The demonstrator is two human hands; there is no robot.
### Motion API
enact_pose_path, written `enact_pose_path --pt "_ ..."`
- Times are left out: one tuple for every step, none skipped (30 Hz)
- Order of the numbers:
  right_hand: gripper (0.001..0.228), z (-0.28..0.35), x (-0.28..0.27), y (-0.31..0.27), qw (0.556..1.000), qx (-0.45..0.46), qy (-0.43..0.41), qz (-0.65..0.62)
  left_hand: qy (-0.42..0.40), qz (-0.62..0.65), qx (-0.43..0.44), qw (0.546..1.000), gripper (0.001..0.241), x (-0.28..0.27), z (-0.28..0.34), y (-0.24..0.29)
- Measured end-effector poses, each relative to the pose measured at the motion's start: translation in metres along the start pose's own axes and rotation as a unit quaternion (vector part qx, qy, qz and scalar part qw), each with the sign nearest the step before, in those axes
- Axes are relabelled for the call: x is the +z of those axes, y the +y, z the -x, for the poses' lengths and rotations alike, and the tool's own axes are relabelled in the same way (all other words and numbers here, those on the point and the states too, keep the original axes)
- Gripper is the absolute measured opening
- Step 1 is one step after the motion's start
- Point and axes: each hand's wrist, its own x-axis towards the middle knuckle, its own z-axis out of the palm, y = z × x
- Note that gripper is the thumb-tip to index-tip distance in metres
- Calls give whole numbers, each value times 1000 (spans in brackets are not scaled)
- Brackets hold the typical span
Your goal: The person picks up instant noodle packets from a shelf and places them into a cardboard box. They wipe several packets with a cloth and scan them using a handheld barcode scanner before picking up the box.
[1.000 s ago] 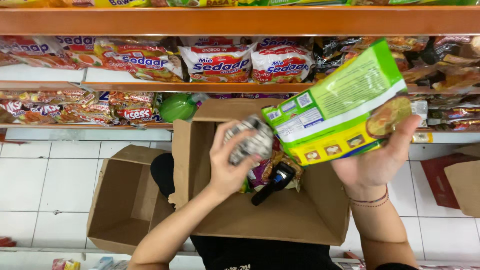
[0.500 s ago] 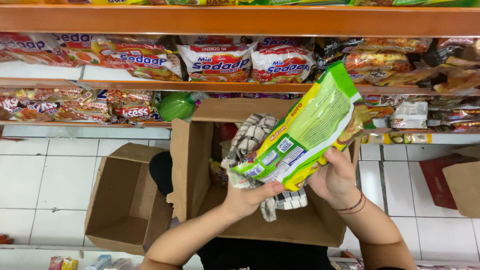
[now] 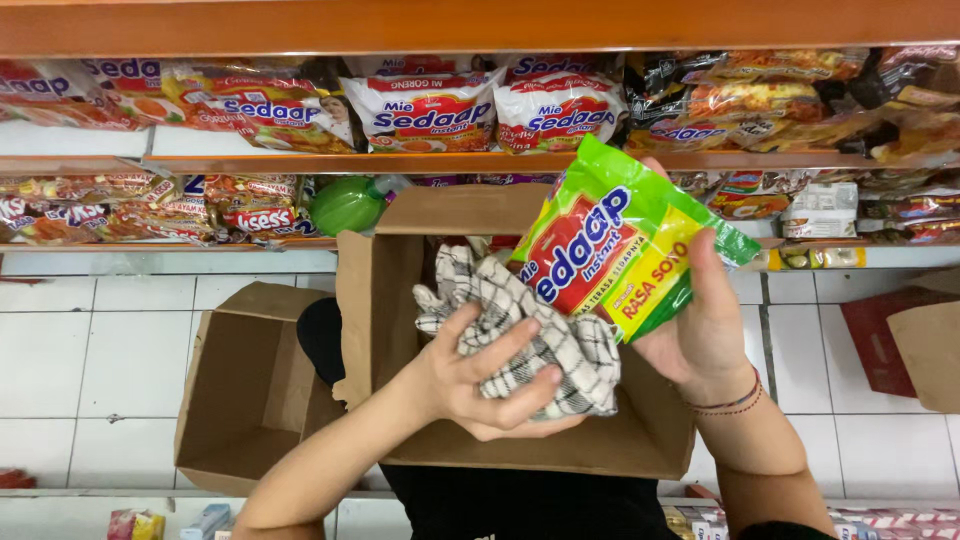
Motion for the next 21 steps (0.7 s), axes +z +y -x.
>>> enact_pose_path --pt "76 1 -3 3 996 13 70 47 -23 2 13 1000 36 1 -2 0" --pt "75 1 -7 8 997 21 59 53 -47 4 25 999 34 0 -4 0" --pt "74 2 -13 15 997 28 48 60 -50 -13 53 997 33 1 -8 -2" --pt "74 4 -20 22 996 38 36 66 -53 -30 79 995 32 2 -11 -4" --pt "74 9 -27 28 995 60 17 75 -56 -46 105 992 31 3 -15 -7" --pt "75 15 -34 33 993 81 -4 85 -22 -50 90 994 33 5 -19 -12" --pt "76 19 -40 37 990 102 -25 94 13 -55 75 996 36 6 -23 -17" --pt "77 21 -44 45 989 130 -30 68 46 -59 59 995 39 5 -26 -20" --pt "77 23 -46 51 986 157 -35 43 60 -47 8 997 38 5 -30 -21" --pt "78 24 -46 54 982 181 -40 18 76 -36 -39 996 38 6 -33 -23" --pt "76 24 -44 54 986 158 -35 37 93 -25 -87 992 39 7 -37 -22" --pt "74 25 -41 52 989 134 -30 56 86 -22 -103 991 36 8 -40 -20" --pt "73 24 -36 48 991 110 -25 74 80 -19 -118 990 35 10 -42 -18" --pt "76 24 -32 44 993 100 -8 64 72 -13 -134 988 33 11 -43 -14" --pt "79 21 -27 39 994 90 9 55 70 10 -112 991 29 13 -43 -9" --pt "81 16 -24 32 996 77 23 46 69 30 -87 993 26 15 -43 -6" --pt "82 12 -22 26 997 47 31 57 69 51 -62 994 22 17 -43 -3" --pt "82 10 -20 21 997 20 40 66 52 52 -30 997 22 16 -41 0" --pt "83 10 -20 17 996 -7 50 75 36 52 2 998 22 15 -39 2" --pt "83 11 -21 16 997 -5 40 71 20 53 34 998 22 14 -37 3" --pt "83 12 -22 16 997 -4 30 68 24 44 34 998 23 14 -36 1"
